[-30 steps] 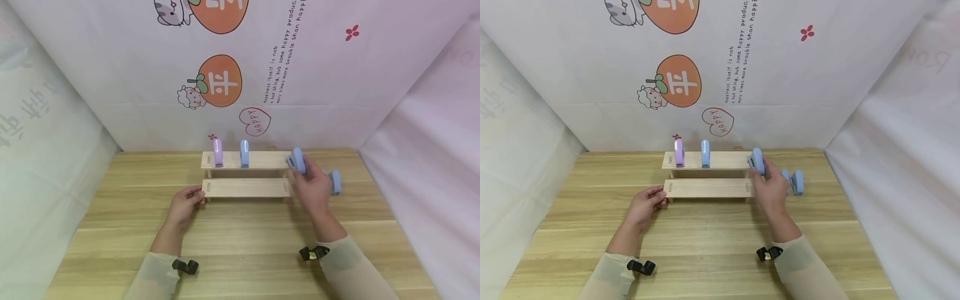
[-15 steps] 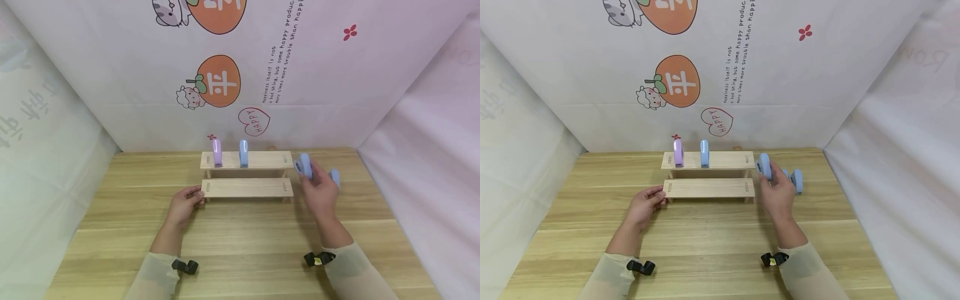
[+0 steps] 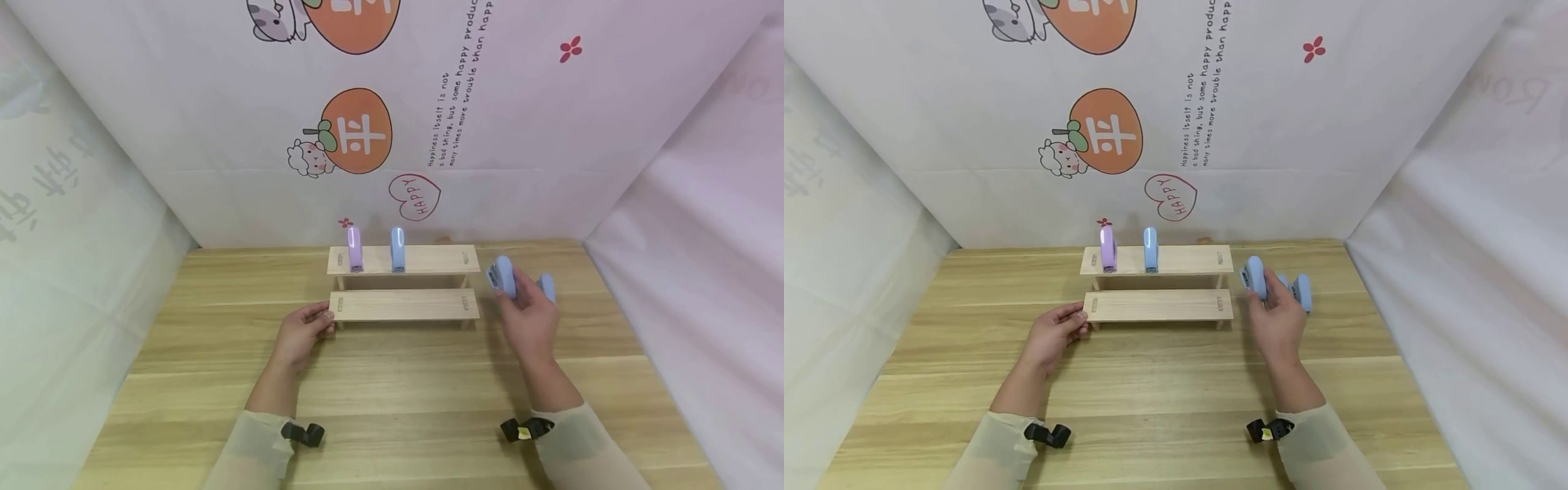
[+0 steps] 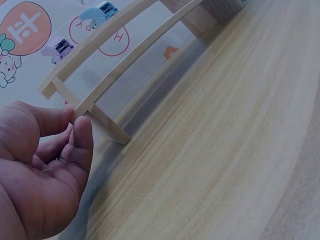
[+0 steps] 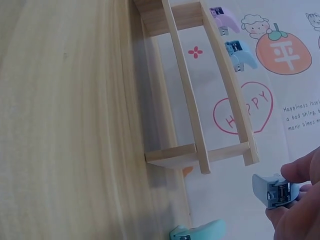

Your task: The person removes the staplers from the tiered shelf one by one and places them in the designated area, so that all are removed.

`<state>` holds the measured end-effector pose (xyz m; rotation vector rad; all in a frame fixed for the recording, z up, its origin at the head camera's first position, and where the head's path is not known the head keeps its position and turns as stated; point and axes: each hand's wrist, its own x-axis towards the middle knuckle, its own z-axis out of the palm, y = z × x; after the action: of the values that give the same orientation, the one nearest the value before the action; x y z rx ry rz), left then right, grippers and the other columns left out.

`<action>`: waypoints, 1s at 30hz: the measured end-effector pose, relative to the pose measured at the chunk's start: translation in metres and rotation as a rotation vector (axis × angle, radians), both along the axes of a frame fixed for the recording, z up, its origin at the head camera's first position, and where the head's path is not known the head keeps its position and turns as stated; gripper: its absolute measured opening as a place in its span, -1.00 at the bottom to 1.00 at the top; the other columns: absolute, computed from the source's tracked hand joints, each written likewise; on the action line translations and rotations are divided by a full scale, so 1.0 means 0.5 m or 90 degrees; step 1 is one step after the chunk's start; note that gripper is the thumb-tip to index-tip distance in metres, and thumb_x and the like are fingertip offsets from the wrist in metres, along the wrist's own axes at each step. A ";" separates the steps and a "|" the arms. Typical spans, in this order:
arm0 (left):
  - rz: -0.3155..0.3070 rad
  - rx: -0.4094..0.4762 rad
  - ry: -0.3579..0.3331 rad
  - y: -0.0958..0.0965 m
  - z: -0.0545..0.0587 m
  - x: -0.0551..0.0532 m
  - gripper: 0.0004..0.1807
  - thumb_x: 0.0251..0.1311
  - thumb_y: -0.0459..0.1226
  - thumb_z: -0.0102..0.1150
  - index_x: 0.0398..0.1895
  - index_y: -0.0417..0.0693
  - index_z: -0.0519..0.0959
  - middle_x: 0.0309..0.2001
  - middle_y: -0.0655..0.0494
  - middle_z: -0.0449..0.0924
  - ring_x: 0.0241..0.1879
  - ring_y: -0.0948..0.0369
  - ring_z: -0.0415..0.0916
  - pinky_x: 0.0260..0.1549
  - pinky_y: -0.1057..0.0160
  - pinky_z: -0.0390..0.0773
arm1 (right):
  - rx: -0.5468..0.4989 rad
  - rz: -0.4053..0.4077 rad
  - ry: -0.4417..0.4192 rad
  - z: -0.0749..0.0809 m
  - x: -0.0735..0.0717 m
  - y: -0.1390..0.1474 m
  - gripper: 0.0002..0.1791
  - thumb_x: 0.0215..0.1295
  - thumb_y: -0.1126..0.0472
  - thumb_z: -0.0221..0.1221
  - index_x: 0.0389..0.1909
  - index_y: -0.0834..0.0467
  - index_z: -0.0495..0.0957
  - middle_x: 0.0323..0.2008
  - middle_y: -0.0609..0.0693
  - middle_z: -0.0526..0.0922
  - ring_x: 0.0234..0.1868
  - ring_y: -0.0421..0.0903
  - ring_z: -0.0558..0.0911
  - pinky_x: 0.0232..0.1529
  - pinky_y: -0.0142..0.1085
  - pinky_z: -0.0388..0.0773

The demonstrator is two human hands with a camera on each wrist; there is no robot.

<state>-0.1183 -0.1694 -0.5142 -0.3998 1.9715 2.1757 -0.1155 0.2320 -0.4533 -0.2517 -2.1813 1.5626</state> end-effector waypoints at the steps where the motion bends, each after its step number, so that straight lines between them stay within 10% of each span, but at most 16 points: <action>1: 0.001 0.000 0.000 0.000 0.000 0.000 -0.56 0.40 -0.35 0.30 0.30 -0.26 0.53 0.14 -0.15 0.59 -0.03 0.08 0.63 -0.01 0.27 0.74 | -0.002 -0.001 -0.005 0.000 0.002 0.001 -0.43 0.28 0.42 0.37 0.33 0.26 0.53 0.25 0.29 0.56 0.29 0.16 0.56 0.19 -0.27 0.60; 30: 0.000 0.004 0.004 0.004 0.004 0.005 -0.56 0.42 -0.35 0.27 0.31 -0.28 0.52 0.15 -0.14 0.58 -0.03 0.11 0.62 0.00 0.30 0.73 | -0.001 -0.047 -0.127 -0.047 0.048 0.022 -0.39 0.36 0.28 0.34 0.41 0.16 0.47 0.33 0.17 0.53 0.35 0.05 0.53 0.31 -0.24 0.52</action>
<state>-0.1160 -0.1674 -0.5121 -0.3928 1.9667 2.1854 -0.0917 0.2429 -0.4767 -0.5019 -2.2912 1.5565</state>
